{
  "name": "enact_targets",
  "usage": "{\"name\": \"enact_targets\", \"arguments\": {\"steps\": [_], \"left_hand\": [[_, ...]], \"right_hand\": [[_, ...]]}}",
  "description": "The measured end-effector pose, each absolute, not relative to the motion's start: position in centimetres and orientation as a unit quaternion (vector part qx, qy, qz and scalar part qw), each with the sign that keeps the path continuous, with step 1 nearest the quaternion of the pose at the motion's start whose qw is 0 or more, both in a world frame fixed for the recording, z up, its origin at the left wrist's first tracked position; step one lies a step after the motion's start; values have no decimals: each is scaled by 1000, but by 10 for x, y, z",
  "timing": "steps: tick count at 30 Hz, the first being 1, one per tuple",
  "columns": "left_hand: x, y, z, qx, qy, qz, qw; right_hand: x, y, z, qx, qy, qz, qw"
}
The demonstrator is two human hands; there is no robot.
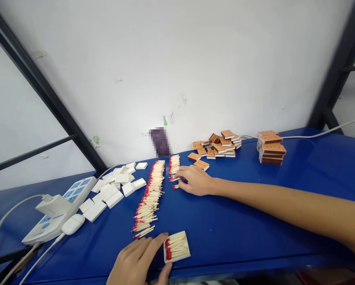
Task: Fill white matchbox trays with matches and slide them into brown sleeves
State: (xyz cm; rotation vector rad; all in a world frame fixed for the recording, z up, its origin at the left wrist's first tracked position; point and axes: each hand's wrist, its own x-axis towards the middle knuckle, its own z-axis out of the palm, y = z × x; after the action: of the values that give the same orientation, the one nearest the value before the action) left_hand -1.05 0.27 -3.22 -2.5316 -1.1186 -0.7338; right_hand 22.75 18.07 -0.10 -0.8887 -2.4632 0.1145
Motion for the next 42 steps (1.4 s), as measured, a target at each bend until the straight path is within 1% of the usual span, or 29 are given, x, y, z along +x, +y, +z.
{"name": "enact_targets", "arguments": {"steps": [18, 31, 36, 42], "left_hand": [[-10, 2, -31, -878, -386, -246, 143], [-10, 2, -31, -875, -384, -255, 146], [-8, 0, -29, -873, -392, -254, 142], [-6, 1, -27, -871, -385, -266, 147]], "right_hand": [[228, 182, 0, -319, -922, 38, 216], [228, 182, 0, -335, -909, 48, 242], [227, 181, 0, -348, -909, 41, 227], [227, 179, 1, -374, -898, 35, 231]]}}
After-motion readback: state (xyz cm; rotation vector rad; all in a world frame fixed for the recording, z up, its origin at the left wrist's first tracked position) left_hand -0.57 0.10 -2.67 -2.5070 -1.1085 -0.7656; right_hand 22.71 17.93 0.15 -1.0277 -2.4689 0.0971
